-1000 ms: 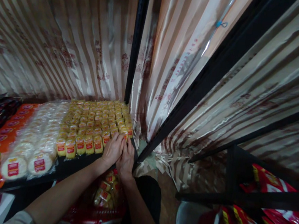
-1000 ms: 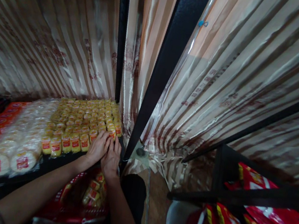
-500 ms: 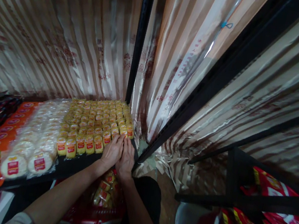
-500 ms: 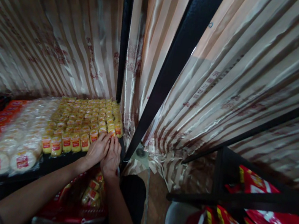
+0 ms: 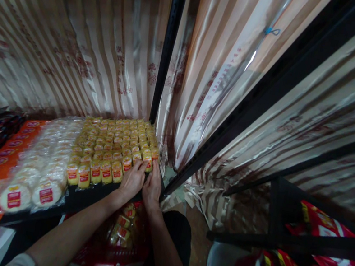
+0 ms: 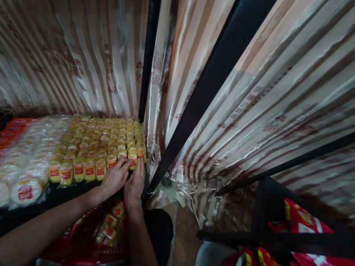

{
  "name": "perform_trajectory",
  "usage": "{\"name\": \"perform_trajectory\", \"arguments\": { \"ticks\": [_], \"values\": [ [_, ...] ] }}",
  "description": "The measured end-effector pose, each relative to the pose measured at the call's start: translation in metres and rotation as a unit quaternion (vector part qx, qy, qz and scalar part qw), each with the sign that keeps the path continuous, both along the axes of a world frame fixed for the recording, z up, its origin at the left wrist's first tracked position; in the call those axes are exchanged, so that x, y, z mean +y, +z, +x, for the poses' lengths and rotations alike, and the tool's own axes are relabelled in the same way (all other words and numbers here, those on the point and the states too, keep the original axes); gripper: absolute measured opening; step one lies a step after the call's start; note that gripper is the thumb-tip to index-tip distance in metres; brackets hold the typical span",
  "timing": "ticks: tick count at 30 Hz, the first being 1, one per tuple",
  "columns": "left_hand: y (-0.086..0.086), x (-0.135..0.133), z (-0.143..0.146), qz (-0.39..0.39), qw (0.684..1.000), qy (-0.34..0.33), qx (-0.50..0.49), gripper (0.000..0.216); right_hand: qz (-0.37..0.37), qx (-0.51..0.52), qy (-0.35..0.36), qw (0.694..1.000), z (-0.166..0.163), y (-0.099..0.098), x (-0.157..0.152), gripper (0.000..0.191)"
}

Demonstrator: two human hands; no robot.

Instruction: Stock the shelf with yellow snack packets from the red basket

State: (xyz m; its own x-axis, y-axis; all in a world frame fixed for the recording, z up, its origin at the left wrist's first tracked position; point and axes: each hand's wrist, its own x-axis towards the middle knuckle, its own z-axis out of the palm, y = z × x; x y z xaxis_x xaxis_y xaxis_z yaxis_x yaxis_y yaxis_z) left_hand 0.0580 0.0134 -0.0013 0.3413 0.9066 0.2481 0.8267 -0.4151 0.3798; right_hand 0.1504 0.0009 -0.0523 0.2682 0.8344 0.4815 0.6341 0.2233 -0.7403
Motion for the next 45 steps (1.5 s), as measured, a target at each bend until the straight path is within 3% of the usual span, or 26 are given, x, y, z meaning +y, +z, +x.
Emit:
{"name": "perform_trajectory", "arguments": {
  "ticks": [14, 31, 34, 38, 42, 45],
  "values": [
    [-0.003, 0.002, 0.007, -0.023, 0.999, 0.019, 0.043, 0.047, -0.016, -0.003, -0.022, 1.000, 0.005, -0.007, 0.013, 0.050],
    [0.000, -0.008, 0.001, -0.017, 1.000, -0.017, 0.011, 0.049, 0.051, 0.025, -0.013, 0.998, 0.007, 0.002, 0.000, 0.045],
    [-0.002, -0.023, -0.005, -0.033, 0.998, -0.040, -0.028, 0.043, 0.047, 0.044, -0.007, 0.998, 0.002, 0.007, -0.019, 0.042],
    [-0.014, -0.063, -0.022, -0.084, 0.991, -0.085, -0.063, 0.030, 0.026, 0.072, 0.014, 0.997, -0.013, 0.003, -0.068, 0.033],
    [-0.037, -0.107, -0.049, -0.159, 0.981, -0.096, -0.046, 0.029, -0.041, 0.067, 0.072, 0.994, -0.028, -0.017, -0.114, 0.030],
    [-0.059, -0.125, -0.070, -0.241, 0.966, -0.082, -0.038, 0.033, -0.143, 0.008, 0.122, 0.982, -0.040, -0.040, -0.128, 0.035]
  ]
}}
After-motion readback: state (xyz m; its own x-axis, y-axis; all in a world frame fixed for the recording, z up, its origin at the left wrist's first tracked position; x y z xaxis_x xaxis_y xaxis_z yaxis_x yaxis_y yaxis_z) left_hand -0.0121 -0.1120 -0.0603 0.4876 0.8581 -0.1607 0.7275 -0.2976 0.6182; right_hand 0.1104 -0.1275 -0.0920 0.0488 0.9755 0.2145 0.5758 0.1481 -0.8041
